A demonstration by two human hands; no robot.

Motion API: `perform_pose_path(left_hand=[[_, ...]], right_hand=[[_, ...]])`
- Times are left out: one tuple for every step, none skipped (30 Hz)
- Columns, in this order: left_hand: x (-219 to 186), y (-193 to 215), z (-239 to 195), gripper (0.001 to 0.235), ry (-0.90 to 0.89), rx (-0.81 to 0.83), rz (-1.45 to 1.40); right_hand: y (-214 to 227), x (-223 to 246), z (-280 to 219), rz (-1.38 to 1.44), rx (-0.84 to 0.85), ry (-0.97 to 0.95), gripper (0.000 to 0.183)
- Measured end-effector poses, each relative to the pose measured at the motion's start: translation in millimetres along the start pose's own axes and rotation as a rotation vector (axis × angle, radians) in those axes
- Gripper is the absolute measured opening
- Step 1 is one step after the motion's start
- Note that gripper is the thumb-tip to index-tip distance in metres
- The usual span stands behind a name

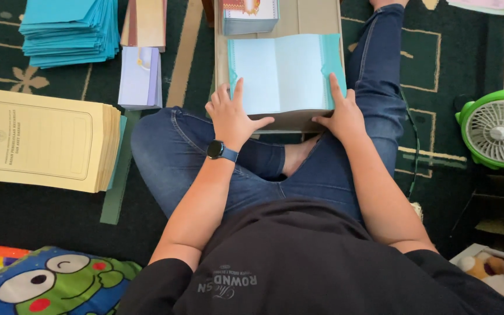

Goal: The person is manually folding printed cards or brochures one by one along a pre-scored line.

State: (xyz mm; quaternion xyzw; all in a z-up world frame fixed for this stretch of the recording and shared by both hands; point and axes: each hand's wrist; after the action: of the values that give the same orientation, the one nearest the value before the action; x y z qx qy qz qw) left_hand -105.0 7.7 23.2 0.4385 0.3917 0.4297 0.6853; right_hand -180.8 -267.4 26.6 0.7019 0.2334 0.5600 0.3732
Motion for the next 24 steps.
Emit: perform_pose_path(left_hand=[[3, -10, 1, 0.112, -0.001, 0.001, -0.001], [5, -20, 1, 0.106, -0.003, 0.005, 0.068], [8, -31, 2, 0.1, -0.006, 0.009, 0.137], [11, -32, 3, 0.1, -0.004, 0.011, 0.137], [14, -33, 3, 0.096, -0.024, 0.019, 0.103], [17, -35, 3, 0.093, -0.043, 0.029, 0.07], [20, -36, 4, 0.093, -0.041, 0.032, 0.07], [22, -37, 4, 0.087, -0.06, 0.032, 0.056], [24, -39, 4, 0.081, -0.079, 0.031, 0.042], [25, -38, 4, 0.081, -0.079, 0.037, 0.041], [25, -36, 3, 0.078, -0.084, 0.059, 0.023], [26, -35, 4, 0.076, -0.088, 0.079, 0.006], [26, -34, 4, 0.076, -0.086, 0.083, 0.006], [26, -33, 4, 0.075, -0.089, 0.083, -0.005], [26, -33, 5, 0.074, -0.092, 0.083, -0.017], [26, -34, 4, 0.074, -0.091, 0.084, -0.017], [26, -34, 4, 0.069, -0.098, 0.077, -0.016], [25, -35, 3, 0.065, -0.106, 0.07, -0.015], [23, -36, 2, 0.065, -0.106, 0.071, -0.015], [21, -36, 1, 0.064, -0.092, 0.068, -0.015], [18, -36, 0, 0.064, -0.079, 0.065, -0.016], [18, -35, -1, 0.064, -0.081, 0.065, -0.016], [17, -34, -2, 0.061, -0.07, 0.071, -0.026], [16, -33, -1, 0.058, -0.06, 0.076, -0.036]], right_hand=[[4, 5, -2, 0.0, 0.0, -0.002, 0.121], [7, 9, -5, 0.06, 0.003, 0.015, 0.122], [10, 13, -7, 0.121, 0.006, 0.032, 0.123], [11, 9, -5, 0.12, 0.009, 0.032, 0.123], [12, 6, -3, 0.084, 0.006, 0.047, 0.123], [11, 2, -2, 0.047, 0.004, 0.062, 0.123], [11, 1, 0, 0.047, 0.008, 0.061, 0.123], [12, -1, 1, 0.061, -0.011, 0.068, 0.118], [12, -3, 2, 0.074, -0.031, 0.075, 0.113], [11, -6, 2, 0.074, -0.027, 0.071, 0.113], [11, -8, 1, 0.091, -0.028, 0.066, 0.11], [11, -10, 2, 0.108, -0.029, 0.064, 0.107], [11, -12, 1, 0.108, -0.024, 0.063, 0.107], [11, -14, 2, 0.111, -0.032, 0.067, 0.102], [11, -16, 2, 0.114, -0.04, 0.07, 0.098], [10, -18, 2, 0.113, -0.039, 0.07, 0.098], [10, -21, 2, 0.133, -0.055, 0.091, 0.093], [10, -24, 2, 0.153, -0.072, 0.11, 0.088], [10, -26, 2, 0.154, -0.072, 0.109, 0.088], [11, -28, 3, 0.196, -0.078, 0.111, 0.088], [12, -30, 4, 0.239, -0.084, 0.114, 0.089], [14, -27, 2, 0.24, -0.086, 0.113, 0.089], [15, -24, 0, 0.271, -0.089, 0.119, 0.09], [17, -21, -1, 0.301, -0.095, 0.126, 0.09]])
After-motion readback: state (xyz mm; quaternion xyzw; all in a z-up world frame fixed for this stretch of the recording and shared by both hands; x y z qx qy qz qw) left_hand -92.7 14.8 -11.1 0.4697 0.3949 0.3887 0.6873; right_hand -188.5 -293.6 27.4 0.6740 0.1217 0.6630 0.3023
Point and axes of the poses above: each hand's wrist, its own z-axis towards the middle knuckle, its own y-axis out of the back of the hand, x = y × z, and after that the axes turned 14 degrees about z, right-handed
